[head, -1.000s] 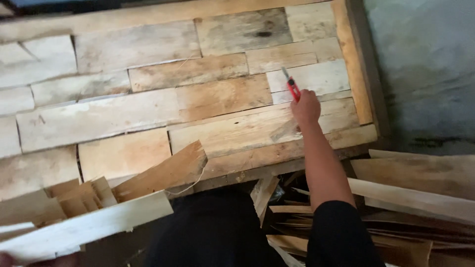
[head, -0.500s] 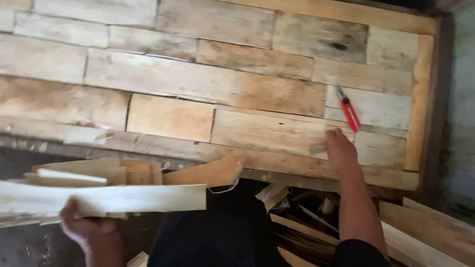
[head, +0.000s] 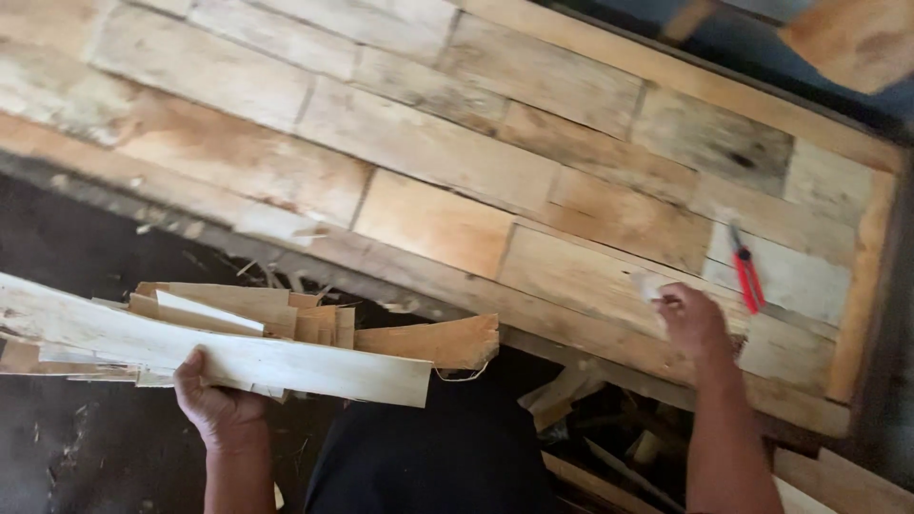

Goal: The recorder is assembling and aligning thin wood slats onto a wooden panel frame, using a utility knife for trimming.

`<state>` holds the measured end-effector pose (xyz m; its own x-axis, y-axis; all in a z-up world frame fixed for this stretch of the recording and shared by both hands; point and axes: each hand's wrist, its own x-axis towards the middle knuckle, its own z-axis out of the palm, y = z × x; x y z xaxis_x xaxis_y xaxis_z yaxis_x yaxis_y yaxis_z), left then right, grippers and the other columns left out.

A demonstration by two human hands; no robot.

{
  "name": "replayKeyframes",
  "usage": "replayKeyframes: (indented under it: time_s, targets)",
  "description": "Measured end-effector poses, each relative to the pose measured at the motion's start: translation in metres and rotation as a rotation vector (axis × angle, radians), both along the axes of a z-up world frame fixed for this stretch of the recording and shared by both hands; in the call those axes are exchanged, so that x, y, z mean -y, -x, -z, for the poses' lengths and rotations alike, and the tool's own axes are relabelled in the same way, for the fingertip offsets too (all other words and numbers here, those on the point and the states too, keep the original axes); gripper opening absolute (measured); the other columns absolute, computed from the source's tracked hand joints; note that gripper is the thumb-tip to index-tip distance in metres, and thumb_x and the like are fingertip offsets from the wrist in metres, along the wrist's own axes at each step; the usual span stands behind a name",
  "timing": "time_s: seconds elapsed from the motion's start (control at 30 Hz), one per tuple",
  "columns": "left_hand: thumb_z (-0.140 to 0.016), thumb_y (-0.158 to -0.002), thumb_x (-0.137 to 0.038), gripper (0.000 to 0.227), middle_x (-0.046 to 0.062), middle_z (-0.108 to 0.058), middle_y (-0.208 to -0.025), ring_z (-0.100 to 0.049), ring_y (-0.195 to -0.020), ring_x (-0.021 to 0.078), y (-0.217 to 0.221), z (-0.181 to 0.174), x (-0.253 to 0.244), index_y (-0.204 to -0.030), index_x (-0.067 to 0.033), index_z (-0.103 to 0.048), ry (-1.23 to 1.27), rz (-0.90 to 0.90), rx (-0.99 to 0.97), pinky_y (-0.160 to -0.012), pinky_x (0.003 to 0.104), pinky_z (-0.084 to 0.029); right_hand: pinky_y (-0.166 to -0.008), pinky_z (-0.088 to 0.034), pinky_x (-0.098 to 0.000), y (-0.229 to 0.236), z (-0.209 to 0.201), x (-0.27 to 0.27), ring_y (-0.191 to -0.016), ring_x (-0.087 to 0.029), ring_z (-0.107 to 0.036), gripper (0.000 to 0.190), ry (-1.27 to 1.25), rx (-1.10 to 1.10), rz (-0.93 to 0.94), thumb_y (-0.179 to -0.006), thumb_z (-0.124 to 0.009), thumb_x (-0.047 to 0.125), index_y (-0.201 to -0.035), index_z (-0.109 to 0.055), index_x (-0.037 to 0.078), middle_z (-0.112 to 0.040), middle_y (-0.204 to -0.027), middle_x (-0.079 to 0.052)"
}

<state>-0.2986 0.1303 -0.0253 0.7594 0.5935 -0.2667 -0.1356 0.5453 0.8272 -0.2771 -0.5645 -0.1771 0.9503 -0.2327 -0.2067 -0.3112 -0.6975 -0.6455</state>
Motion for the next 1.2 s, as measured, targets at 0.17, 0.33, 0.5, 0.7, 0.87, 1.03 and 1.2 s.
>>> replayKeyframes:
  time_s: [0.17,0.33,0.5,0.7,0.87,1.03,1.2]
  targets:
    - [-0.067,-0.078,-0.036,0.089,0.017,-0.053,-0.135,-0.055,-0.134,0.0357,0.025,-0.009,-0.08,-0.156,-0.0039,-0.039,-0.038,-0.099,-0.006,-0.112,0.058,-0.051,-0.067,-0.061,-0.0375,-0.032,-0.112,-0.223,-0.076,-0.021,-0.074,0.026,-0.372,-0.388,-0.176,-0.098,-0.066,0.026,-0.12,-0.062,0.012,-0.077,-0.096,-0.009]
    - [-0.07,-0.083,-0.036,0.088,0.017,-0.054,-0.143,-0.053,-0.141,0.0359,0.065,0.005,-0.17,-0.159,-0.0035,-0.042,-0.002,-0.193,0.111,-0.118,0.056,-0.05,-0.057,-0.057,-0.0302,-0.012,-0.016,-0.375,-0.067,-0.018,-0.069,0.031,-0.638,-0.628,-0.493,-0.103,-0.059,0.022,-0.129,-0.059,0.005,-0.072,-0.094,-0.01]
    - [-0.072,-0.079,-0.038,0.09,0.017,-0.055,-0.144,-0.053,-0.143,0.0356,0.104,0.009,-0.221,-0.159,-0.0051,-0.043,0.076,-0.34,0.13,-0.119,0.055,-0.049,-0.053,-0.056,-0.0307,0.0,0.115,-0.486,-0.068,-0.016,-0.07,0.031,-0.68,-0.81,-0.247,-0.097,-0.059,0.01,-0.126,-0.069,0.01,-0.076,-0.091,-0.008]
    - [-0.072,-0.075,-0.042,0.095,0.014,-0.054,-0.144,-0.053,-0.14,0.0347,0.129,-0.014,-0.23,-0.16,-0.0124,-0.042,0.093,-0.44,0.028,-0.117,0.056,-0.049,-0.074,-0.062,-0.0363,-0.071,0.145,-0.61,-0.089,-0.023,-0.075,0.031,-1.183,-0.651,-0.104,-0.096,-0.064,0.027,-0.116,-0.069,0.004,-0.077,-0.105,-0.01]
    - [-0.074,-0.079,-0.044,0.098,0.016,-0.053,-0.149,-0.051,-0.144,0.0363,0.142,0.006,-0.251,-0.165,-0.0101,-0.039,0.093,-0.434,0.063,-0.117,0.056,-0.049,-0.079,-0.06,-0.0371,-0.108,0.125,-0.63,-0.092,-0.024,-0.073,0.028,-0.72,-0.359,-0.47,-0.094,-0.07,0.024,-0.113,-0.066,0.003,-0.075,-0.104,-0.011]
    - [-0.073,-0.077,-0.046,0.098,0.019,-0.053,-0.144,-0.053,-0.141,0.0377,0.139,0.007,-0.244,-0.162,-0.0098,-0.038,0.101,-0.53,-0.031,-0.111,0.059,-0.052,-0.076,-0.058,-0.0369,-0.125,-0.05,-0.607,-0.081,-0.021,-0.071,0.01,-0.258,-0.057,-0.776,-0.092,-0.069,0.017,-0.092,-0.074,0.009,-0.074,-0.09,-0.007]
    - [-0.067,-0.076,-0.048,0.092,0.009,-0.052,-0.149,-0.055,-0.138,0.033,0.129,-0.008,-0.229,-0.16,-0.0203,-0.04,0.093,-0.424,-0.089,-0.103,0.062,-0.054,-0.069,-0.059,-0.04,-0.185,-0.063,-0.576,-0.095,-0.028,-0.064,0.018,0.13,0.464,-0.396,-0.1,-0.066,0.023,-0.107,-0.066,0.006,-0.063,-0.107,-0.012]
